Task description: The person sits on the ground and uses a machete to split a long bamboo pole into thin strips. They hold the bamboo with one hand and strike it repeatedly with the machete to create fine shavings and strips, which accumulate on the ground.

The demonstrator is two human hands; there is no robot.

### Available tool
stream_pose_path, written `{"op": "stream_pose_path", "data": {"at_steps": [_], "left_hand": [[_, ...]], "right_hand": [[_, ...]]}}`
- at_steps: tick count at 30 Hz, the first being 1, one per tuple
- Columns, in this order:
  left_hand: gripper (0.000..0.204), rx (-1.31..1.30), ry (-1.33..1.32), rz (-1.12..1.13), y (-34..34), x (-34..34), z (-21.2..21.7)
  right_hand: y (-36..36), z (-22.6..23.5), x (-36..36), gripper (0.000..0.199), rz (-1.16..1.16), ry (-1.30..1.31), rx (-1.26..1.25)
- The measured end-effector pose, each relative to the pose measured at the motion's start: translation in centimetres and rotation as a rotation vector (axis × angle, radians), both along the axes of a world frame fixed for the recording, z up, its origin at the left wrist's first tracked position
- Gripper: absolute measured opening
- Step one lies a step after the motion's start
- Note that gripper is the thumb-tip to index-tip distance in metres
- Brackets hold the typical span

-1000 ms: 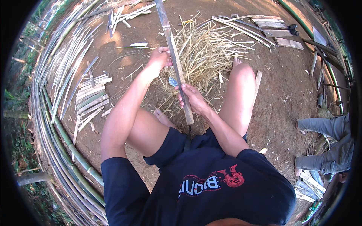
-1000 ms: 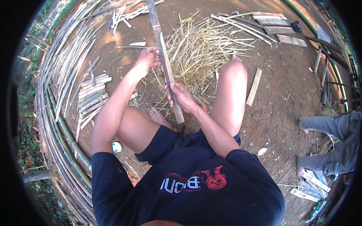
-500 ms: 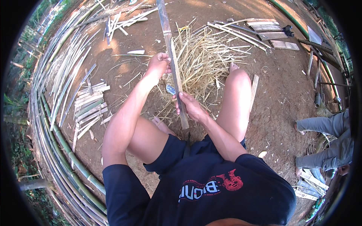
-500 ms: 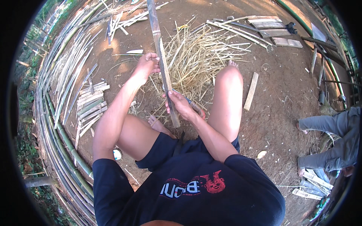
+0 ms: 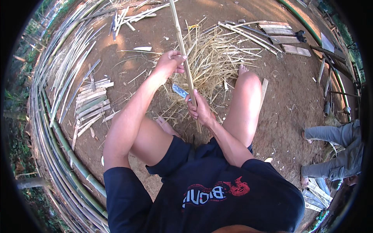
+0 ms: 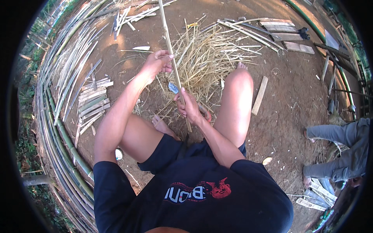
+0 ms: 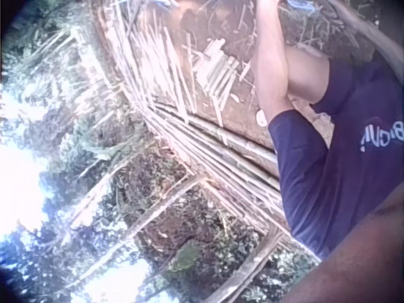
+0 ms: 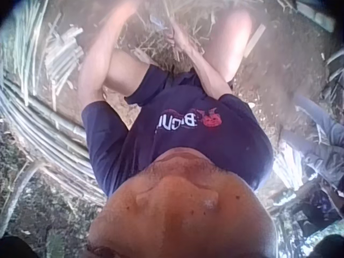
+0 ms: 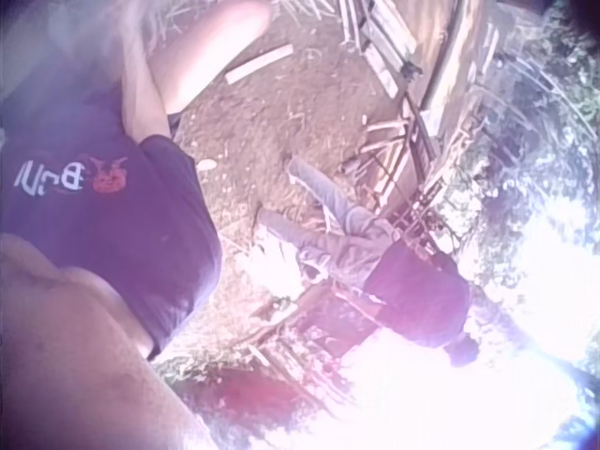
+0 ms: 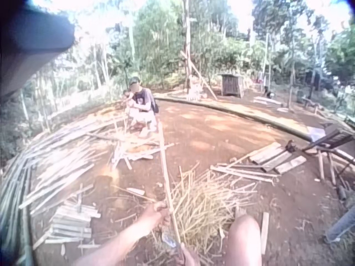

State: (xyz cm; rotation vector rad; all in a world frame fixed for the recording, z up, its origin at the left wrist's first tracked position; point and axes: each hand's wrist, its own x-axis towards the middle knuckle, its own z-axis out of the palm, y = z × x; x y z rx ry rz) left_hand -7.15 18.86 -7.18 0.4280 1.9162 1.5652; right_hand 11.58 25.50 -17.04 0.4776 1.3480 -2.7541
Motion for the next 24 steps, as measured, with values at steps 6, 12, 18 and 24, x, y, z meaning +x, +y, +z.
{"op": "stream_pose_path", "data": {"at_steps": [6,12,18,24], "left_hand": [[0.027,-0.024,0.091,0.018,-0.3,-0.5,-0.5],[0.025,-0.066,0.153,0.043,-0.3,-0.5,-0.4],[0.023,-0.055,0.154,0.047,-0.2,-0.5,-0.4],[0.023,-0.054,0.174,0.032,-0.4,-0.3,-0.2]], "right_hand": [[0.0,0.6,-0.2,0.07,0.182,0.033,-0.024],[-0.3,0.3,-0.5,0.073,0.169,0.014,0.028],[-0.4,-0.2,-0.6,0.073,0.152,-0.002,0.035],[-0.3,-0.6,-0.6,0.072,0.133,-0.007,0.055]]}}
